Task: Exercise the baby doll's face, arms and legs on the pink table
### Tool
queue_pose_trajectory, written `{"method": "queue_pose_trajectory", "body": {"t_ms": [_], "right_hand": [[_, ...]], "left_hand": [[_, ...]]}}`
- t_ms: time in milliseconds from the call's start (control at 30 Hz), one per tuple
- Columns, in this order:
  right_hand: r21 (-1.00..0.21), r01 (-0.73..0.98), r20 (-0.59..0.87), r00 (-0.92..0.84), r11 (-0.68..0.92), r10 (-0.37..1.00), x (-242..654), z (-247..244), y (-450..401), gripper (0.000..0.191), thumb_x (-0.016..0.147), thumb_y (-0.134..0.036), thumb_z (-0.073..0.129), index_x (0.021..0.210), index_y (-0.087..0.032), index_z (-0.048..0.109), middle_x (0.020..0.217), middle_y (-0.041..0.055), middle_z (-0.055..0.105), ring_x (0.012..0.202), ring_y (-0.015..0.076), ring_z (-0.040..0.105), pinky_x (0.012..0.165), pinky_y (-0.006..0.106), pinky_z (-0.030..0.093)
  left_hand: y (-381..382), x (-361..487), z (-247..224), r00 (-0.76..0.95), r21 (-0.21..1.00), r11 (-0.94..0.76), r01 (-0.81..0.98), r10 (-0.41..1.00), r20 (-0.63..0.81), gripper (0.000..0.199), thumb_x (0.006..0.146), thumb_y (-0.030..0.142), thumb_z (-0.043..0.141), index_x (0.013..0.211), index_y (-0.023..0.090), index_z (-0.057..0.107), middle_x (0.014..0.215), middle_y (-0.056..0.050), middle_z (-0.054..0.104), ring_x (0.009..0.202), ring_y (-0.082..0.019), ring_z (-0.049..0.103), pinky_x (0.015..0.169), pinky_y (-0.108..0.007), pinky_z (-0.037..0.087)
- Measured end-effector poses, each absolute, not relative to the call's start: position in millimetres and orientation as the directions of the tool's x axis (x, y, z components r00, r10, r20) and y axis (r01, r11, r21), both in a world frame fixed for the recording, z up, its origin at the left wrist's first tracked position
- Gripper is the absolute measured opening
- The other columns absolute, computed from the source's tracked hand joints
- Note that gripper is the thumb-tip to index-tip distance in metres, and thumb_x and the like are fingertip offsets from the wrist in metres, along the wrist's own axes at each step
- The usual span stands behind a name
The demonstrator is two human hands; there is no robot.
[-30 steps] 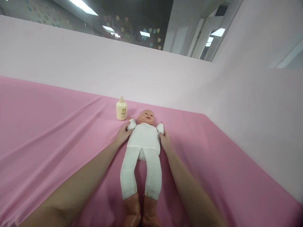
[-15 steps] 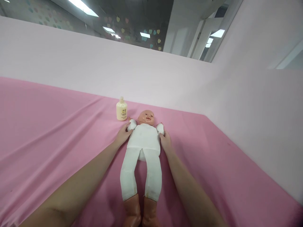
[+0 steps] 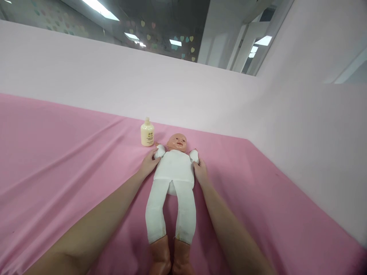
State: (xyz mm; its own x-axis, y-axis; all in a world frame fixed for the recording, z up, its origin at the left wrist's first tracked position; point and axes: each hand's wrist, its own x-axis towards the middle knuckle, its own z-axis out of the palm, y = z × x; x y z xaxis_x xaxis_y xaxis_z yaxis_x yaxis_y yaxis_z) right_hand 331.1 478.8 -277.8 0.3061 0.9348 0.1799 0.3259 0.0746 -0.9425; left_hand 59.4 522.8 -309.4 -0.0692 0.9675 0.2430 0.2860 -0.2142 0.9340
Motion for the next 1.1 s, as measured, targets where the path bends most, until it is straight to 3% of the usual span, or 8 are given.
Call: {"method": "queue_pose_trajectory", "body": {"t_ms": [1100], "right_hand": [[-0.948,0.297,0.209,0.297,0.118,0.932,330.2,-277.2,479.7,0.050,0.079,-0.028,0.053,0.126,-0.020,0.065,0.119,0.0064,0.070,0.108,0.0219,0.064,0.104,0.036,0.051]], "left_hand": [[517.7,61.9,-303.1,-0.076,0.945,-0.205,0.256,0.970,0.231,0.063,0.081,0.040,0.068,0.140,0.019,0.058,0.129,-0.012,0.068,0.117,-0.029,0.064,0.107,-0.044,0.047]]}}
